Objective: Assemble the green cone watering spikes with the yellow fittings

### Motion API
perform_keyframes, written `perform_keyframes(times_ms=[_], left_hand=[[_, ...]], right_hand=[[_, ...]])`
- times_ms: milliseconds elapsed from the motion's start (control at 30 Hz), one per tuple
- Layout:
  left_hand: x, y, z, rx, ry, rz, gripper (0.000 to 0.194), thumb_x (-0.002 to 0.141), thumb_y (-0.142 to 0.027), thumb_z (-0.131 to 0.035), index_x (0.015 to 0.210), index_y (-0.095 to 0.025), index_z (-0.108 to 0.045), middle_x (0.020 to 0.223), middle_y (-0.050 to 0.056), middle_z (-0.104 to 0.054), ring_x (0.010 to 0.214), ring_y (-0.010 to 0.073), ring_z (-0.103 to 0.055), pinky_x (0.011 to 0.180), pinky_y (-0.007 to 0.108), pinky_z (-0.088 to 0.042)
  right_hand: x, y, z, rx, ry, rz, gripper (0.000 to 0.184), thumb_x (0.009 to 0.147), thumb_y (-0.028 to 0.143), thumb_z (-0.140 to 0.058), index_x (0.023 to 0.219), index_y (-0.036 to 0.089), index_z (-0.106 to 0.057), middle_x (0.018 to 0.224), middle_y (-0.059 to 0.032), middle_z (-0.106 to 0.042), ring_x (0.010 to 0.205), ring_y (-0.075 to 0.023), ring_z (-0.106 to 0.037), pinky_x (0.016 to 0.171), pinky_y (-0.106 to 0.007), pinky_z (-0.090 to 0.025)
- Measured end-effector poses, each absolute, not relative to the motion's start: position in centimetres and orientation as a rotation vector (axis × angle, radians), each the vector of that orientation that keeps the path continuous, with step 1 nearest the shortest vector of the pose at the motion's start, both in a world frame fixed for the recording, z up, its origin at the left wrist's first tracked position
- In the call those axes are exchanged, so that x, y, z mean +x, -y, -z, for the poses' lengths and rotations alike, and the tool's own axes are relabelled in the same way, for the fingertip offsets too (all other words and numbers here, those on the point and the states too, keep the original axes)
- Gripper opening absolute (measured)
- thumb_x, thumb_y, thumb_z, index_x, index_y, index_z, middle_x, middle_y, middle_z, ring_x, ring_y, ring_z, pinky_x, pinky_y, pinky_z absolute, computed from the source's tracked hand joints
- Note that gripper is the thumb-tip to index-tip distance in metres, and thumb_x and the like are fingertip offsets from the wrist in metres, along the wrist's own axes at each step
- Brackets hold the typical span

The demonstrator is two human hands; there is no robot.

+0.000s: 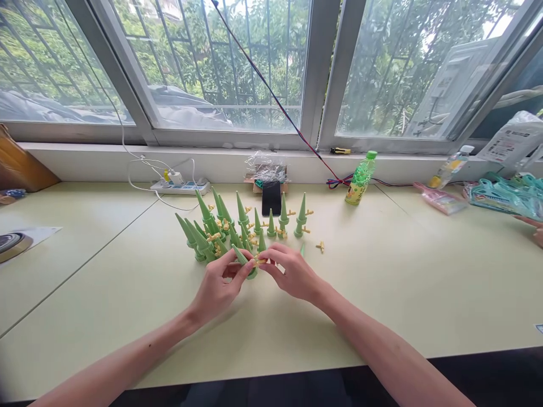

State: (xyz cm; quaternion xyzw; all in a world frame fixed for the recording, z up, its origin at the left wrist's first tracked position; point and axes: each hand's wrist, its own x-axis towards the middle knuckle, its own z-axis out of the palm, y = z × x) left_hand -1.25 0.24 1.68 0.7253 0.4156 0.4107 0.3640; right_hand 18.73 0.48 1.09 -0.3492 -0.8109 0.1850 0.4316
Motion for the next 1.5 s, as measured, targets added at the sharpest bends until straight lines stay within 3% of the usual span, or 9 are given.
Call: perform_keyframes(times_ms=[200, 433, 733, 1067, 1267, 1500], left_hand=[[-1.27, -0.21, -1.82, 1.818, -1.032, -1.059, 0.02, 0.093, -0.039, -0.057, 0.093, -0.019, -0.057, 0.057, -0.005, -0.043, 0.047, 0.0083, -0.037, 0.045, 0.021, -0.029], [-1.29, -0.31, -1.61, 1.863, -1.016, -1.077, 0.018, 0.094, -0.037, -0.057, 0.093, -0.018, -0.057, 0.059, -0.005, -0.045, 0.049, 0.0086, -0.039, 0.046, 0.022, -0.03], [-1.32, -0.22, -1.45, 1.967, -1.03, -1.091, 0.018, 0.094, -0.035, -0.056, 0.09, -0.017, -0.057, 0.081, 0.003, -0.063, 0.055, 0.0107, -0.054, 0.049, 0.024, -0.038], [-1.27, -0.29, -1.64, 1.908, -1.038, -1.123, 0.02, 0.093, -0.037, -0.058, 0.093, -0.017, -0.06, 0.065, -0.001, -0.057, 0.052, 0.0115, -0.054, 0.048, 0.023, -0.037], [-1.35, -0.27, -1.59, 1.923, -1.053, -1.09, 0.017, 0.093, -0.034, -0.057, 0.093, -0.018, -0.058, 0.06, -0.004, -0.049, 0.05, 0.0107, -0.049, 0.048, 0.023, -0.034], [-1.3, -0.19, -1.59, 1.996, -1.027, -1.1, 0.016, 0.094, -0.032, -0.056, 0.088, -0.017, -0.056, 0.065, -0.002, -0.052, 0.05, 0.0088, -0.045, 0.048, 0.023, -0.032]], right_hand=[[18.69, -0.54, -1.09, -0.853, 2.019, -0.469, 0.013, 0.097, 0.023, -0.054, 0.103, 0.022, -0.065, 0.092, -0.0058, -0.064, 0.075, -0.0149, -0.058, 0.062, -0.026, -0.05], [18.63, -0.57, -0.96, -0.867, 2.015, -0.467, 0.013, 0.097, 0.025, -0.054, 0.098, 0.02, -0.066, 0.084, -0.0047, -0.063, 0.069, -0.0138, -0.055, 0.06, -0.025, -0.046], [18.56, -0.61, -0.75, -0.923, 2.024, -0.475, 0.019, 0.099, 0.025, -0.052, 0.087, 0.019, -0.066, 0.077, -0.0023, -0.061, 0.065, -0.0123, -0.053, 0.061, -0.025, -0.043], [18.52, -0.34, -1.02, -0.885, 2.01, -0.472, 0.014, 0.095, 0.024, -0.057, 0.106, 0.019, -0.064, 0.083, -0.0037, -0.064, 0.068, -0.0134, -0.055, 0.064, -0.026, -0.048], [18.56, -0.44, -0.86, -0.892, 2.02, -0.495, 0.011, 0.097, 0.022, -0.053, 0.1, 0.02, -0.063, 0.081, -0.0031, -0.063, 0.067, -0.0133, -0.054, 0.064, -0.026, -0.046], [18.5, -0.53, -0.76, -0.946, 2.037, -0.507, 0.017, 0.099, 0.024, -0.05, 0.087, 0.019, -0.061, 0.076, -0.0018, -0.062, 0.065, -0.0126, -0.052, 0.061, -0.025, -0.042]])
